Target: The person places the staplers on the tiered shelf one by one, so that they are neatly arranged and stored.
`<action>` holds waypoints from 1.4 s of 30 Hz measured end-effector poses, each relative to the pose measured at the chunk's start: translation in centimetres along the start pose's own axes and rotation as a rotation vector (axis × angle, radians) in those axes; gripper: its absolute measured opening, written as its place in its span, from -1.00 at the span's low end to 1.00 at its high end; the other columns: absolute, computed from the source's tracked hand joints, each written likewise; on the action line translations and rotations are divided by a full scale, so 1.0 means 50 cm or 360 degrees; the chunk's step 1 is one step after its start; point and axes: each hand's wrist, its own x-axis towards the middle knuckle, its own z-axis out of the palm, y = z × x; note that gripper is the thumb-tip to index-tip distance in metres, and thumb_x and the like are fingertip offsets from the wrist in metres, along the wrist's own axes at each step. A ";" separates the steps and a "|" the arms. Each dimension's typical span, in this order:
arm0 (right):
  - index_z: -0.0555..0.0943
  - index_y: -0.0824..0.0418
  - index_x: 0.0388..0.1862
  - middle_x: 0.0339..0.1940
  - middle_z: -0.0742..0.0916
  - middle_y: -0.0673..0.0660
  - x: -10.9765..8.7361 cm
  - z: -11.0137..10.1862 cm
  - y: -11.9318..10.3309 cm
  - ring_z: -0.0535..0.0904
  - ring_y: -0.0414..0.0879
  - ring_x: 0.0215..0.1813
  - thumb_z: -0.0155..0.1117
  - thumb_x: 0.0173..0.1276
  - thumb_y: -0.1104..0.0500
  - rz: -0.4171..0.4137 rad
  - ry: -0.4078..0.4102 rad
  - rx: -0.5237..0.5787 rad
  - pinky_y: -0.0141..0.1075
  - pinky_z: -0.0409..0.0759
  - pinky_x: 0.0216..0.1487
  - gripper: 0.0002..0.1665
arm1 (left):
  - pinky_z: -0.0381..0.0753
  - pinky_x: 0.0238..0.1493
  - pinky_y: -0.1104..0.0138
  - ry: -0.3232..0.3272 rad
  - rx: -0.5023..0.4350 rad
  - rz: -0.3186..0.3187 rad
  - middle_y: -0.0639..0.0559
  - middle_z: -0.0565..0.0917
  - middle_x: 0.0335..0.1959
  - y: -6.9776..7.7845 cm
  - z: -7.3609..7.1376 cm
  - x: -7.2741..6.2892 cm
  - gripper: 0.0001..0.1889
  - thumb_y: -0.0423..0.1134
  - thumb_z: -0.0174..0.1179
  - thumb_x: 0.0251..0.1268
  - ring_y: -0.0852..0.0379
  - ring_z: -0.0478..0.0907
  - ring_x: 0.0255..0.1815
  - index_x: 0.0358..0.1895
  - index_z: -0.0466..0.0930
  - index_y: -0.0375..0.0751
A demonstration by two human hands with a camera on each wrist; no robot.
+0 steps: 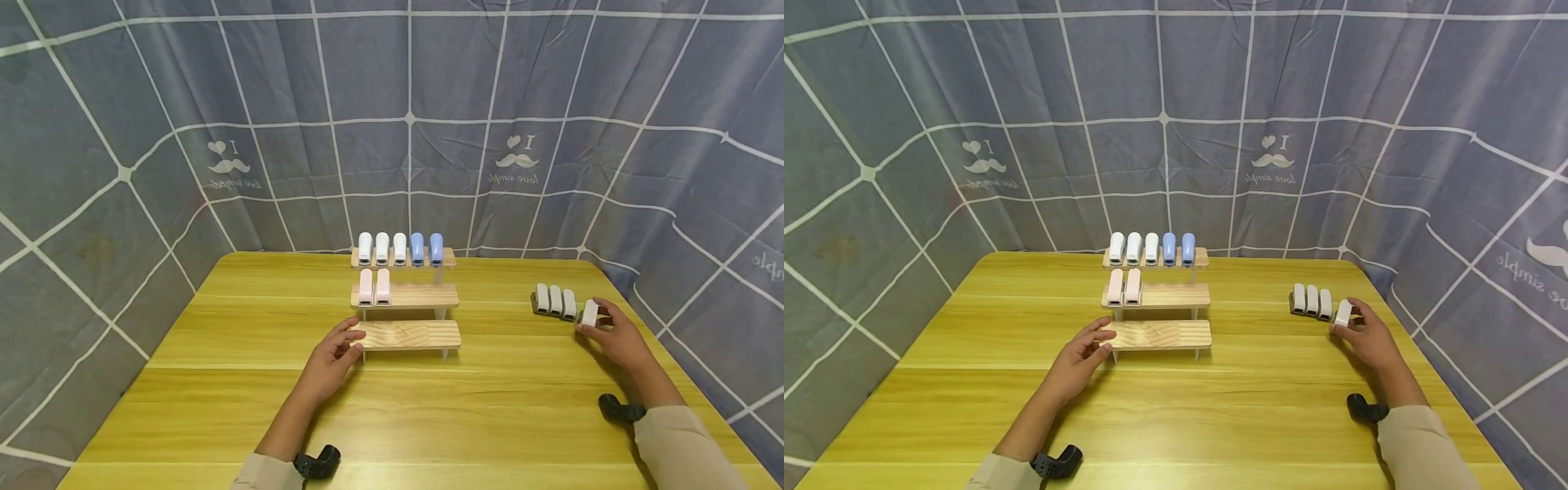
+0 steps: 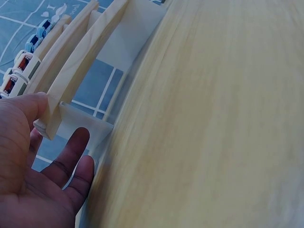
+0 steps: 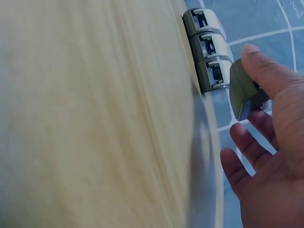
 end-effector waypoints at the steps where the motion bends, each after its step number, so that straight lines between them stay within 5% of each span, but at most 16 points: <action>1: 0.00 0.47 0.55 0.25 0.41 0.53 0.000 0.000 -0.003 0.37 0.43 0.21 0.31 0.44 0.01 -0.0013 0.0017 -0.0003 -0.19 0.50 -0.04 0.00 | 0.48 0.11 0.14 0.0000 -0.0003 -0.0004 0.01 0.37 0.45 0.000 -0.001 0.000 -0.76 -0.26 0.19 0.46 -0.06 0.43 0.30 0.10 0.66 -0.17; 4: 0.03 0.45 0.55 0.22 0.46 0.49 -0.001 -0.001 -0.013 0.40 0.40 0.21 0.31 0.43 0.00 -0.0059 0.0062 -0.0013 -0.41 0.41 -0.16 -0.01 | 0.47 0.13 0.11 -0.0005 -0.0023 -0.0017 0.02 0.37 0.45 0.001 -0.002 0.000 -0.76 -0.26 0.19 0.46 -0.06 0.42 0.32 0.10 0.66 -0.18; 15: 0.16 0.43 0.52 0.15 0.57 0.45 0.012 0.011 -0.088 0.46 0.27 0.18 0.38 0.38 0.03 -0.0208 0.0202 0.0037 -0.49 0.36 -0.16 -0.06 | 0.44 0.16 0.04 0.0008 -0.0044 -0.0021 -0.09 0.37 0.45 0.029 -0.005 -0.008 -0.75 -0.32 0.17 0.46 -0.11 0.41 0.33 0.11 0.63 -0.30; 22: 0.15 0.41 0.53 0.18 0.53 0.42 0.019 0.028 -0.141 0.41 0.06 0.11 0.37 0.40 0.08 -0.0305 0.0128 0.0101 -0.59 0.40 -0.18 -0.09 | 0.45 0.15 0.05 0.0019 -0.0059 -0.0023 -0.02 0.38 0.44 0.001 0.001 0.000 -0.75 -0.29 0.21 0.43 -0.07 0.43 0.31 0.09 0.65 -0.23; 29: 0.16 0.41 0.53 0.17 0.54 0.43 0.022 0.046 -0.195 0.48 0.12 -0.04 0.39 0.37 0.10 -0.0358 0.0085 0.0127 -0.54 0.45 -0.22 -0.08 | 0.46 0.15 0.07 0.0002 -0.0025 -0.0015 0.01 0.37 0.45 -0.003 0.000 0.000 -0.77 -0.28 0.18 0.46 -0.06 0.44 0.30 0.09 0.65 -0.20; 42: 0.21 0.36 0.52 0.07 0.58 0.28 0.025 0.085 -0.278 0.46 0.08 0.02 0.41 0.35 0.07 -0.0460 0.0024 0.0133 -0.34 0.43 -0.09 -0.09 | 0.50 0.09 0.17 0.0006 -0.0019 0.0003 0.03 0.38 0.44 -0.001 0.001 0.001 -0.78 -0.29 0.19 0.46 -0.04 0.46 0.26 0.08 0.66 -0.17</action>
